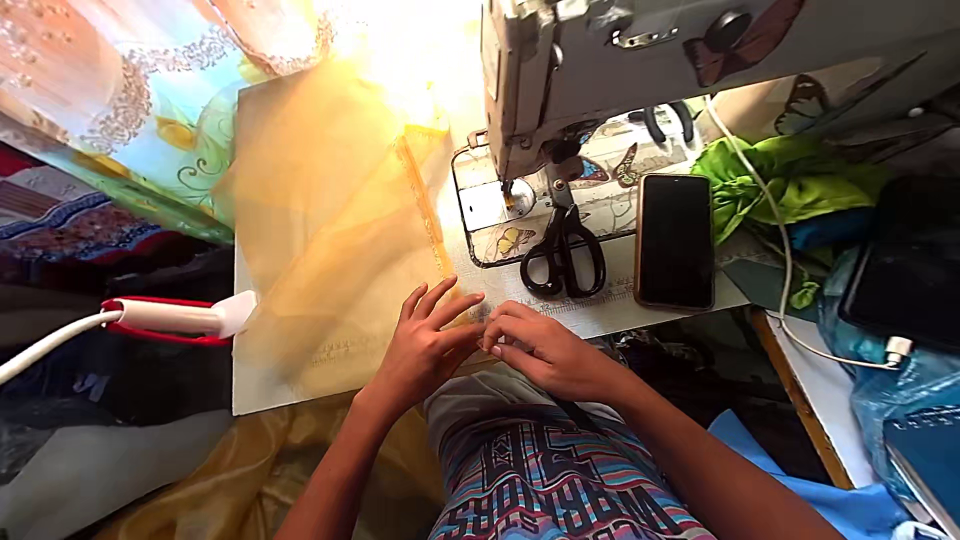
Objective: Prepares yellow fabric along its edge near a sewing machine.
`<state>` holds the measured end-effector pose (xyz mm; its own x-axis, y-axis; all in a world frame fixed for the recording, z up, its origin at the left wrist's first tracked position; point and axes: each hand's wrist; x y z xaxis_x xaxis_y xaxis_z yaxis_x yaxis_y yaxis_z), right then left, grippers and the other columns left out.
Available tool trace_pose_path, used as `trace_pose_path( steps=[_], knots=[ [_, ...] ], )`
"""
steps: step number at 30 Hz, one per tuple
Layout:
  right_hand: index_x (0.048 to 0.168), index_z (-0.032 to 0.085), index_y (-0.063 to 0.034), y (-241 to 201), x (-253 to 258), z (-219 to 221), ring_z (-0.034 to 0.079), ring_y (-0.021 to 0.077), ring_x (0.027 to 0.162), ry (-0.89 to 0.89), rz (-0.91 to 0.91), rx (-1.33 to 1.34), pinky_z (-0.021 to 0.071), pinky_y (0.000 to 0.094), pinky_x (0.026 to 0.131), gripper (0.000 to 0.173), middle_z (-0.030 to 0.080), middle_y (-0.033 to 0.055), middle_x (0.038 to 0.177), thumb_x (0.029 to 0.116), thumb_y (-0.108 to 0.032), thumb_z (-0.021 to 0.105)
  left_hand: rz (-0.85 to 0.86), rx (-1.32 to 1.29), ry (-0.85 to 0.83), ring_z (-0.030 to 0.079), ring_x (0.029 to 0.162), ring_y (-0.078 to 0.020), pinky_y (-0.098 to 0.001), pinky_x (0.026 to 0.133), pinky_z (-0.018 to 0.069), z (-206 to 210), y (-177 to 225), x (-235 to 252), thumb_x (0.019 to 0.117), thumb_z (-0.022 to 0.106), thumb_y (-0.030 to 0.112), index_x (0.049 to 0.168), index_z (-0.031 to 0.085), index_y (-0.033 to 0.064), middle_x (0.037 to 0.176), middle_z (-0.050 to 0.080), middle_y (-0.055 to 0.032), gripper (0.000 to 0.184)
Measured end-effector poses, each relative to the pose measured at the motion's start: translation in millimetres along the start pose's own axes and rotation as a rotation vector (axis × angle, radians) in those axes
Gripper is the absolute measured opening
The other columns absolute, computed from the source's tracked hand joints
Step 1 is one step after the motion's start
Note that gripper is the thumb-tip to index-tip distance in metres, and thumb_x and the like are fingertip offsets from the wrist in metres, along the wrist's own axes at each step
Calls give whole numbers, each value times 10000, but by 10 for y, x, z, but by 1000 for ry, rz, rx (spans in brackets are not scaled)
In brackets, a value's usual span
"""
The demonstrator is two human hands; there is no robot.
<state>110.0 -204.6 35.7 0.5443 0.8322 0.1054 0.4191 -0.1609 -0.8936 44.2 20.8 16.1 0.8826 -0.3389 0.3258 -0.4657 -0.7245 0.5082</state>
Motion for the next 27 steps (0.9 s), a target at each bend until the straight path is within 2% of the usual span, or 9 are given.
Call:
trace_pose_path(
  steps=[2, 5, 7, 9, 13, 18, 20, 22, 27],
  knots=[
    [1036, 676, -6, -54, -6, -53, 574, 24, 980, 22, -2, 268, 486, 163, 828, 223, 605, 56, 1102, 1041, -126, 489, 43, -93, 1, 519, 1392, -285, -635, 1181, 269, -94, 33, 60, 1011, 616, 281, 1009, 800, 178, 1201, 742, -3, 211],
    [985, 646, -56, -89, -6, -89, 589, 11, 1026, 126, -80, 581, 511, 181, 848, 152, 607, -5, 1122, 1023, -99, 505, 114, -205, -15, 624, 1210, -113, -486, 1219, 281, -268, 147, 207, 1067, 538, 273, 1031, 746, 107, 983, 738, 2, 269],
    [974, 657, -119, -107, 1, -100, 572, -26, 897, 173, -147, 734, 490, 157, 750, 144, 622, -54, 1095, 1021, -116, 520, 154, -237, -66, 633, 1095, -55, -379, 1203, 320, -383, 226, 304, 1110, 420, 272, 1056, 683, 61, 972, 690, -25, 341],
    [1012, 667, -143, -147, -1, -120, 498, -71, 730, 160, -215, 863, 417, 119, 615, 148, 633, -64, 1100, 1033, -121, 523, 191, -219, -81, 628, 1000, -53, -315, 1140, 372, -448, 287, 385, 1118, 372, 251, 1071, 658, 46, 918, 657, -35, 355],
    [1064, 676, -154, -220, -31, -163, 427, -99, 617, 135, -241, 980, 345, 98, 527, 169, 676, -50, 1076, 1052, -122, 510, 278, -81, -76, 583, 789, -87, -320, 1032, 420, -484, 372, 518, 1104, 387, 212, 900, 584, 77, 728, 545, -18, 314],
    [1056, 658, -110, -255, -115, -177, 562, -44, 689, 149, -198, 1016, 473, 137, 596, 156, 683, -27, 1057, 1059, -113, 503, 369, -1, -110, 613, 758, -138, -345, 1078, 460, -490, 427, 575, 1073, 397, 166, 860, 542, 71, 721, 536, -47, 275],
    [1071, 653, -110, -262, -179, -178, 602, -23, 738, 123, -198, 1025, 517, 158, 625, 151, 677, -32, 1080, 1061, -110, 503, 406, 32, -127, 609, 767, -170, -305, 923, 519, -499, 459, 565, 1066, 409, 155, 875, 536, 76, 757, 550, -65, 242],
    [1080, 645, -111, -256, -252, -173, 629, 0, 780, 102, -200, 1052, 544, 179, 654, 139, 674, -25, 1094, 1062, -110, 507, 444, 89, -123, 551, 682, -194, -285, 616, 461, -497, 483, 553, 1059, 410, 165, 854, 534, 89, 725, 530, -61, 251],
    [1094, 645, -112, -231, -470, -188, 659, 30, 838, 80, -179, 1111, 576, 202, 704, 121, 667, -11, 1102, 1064, -133, 530, 483, 178, -140, 464, 511, -167, -288, 465, 355, -511, 498, 508, 1065, 399, 181, 836, 536, 107, 610, 454, -21, 277]
  ],
)
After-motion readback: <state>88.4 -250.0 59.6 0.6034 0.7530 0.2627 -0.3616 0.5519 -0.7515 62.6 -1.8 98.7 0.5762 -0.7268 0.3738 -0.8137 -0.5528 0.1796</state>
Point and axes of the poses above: each hand's wrist, its own x-axis towards the middle knuckle, its own z-axis out of the palm, y = z × x
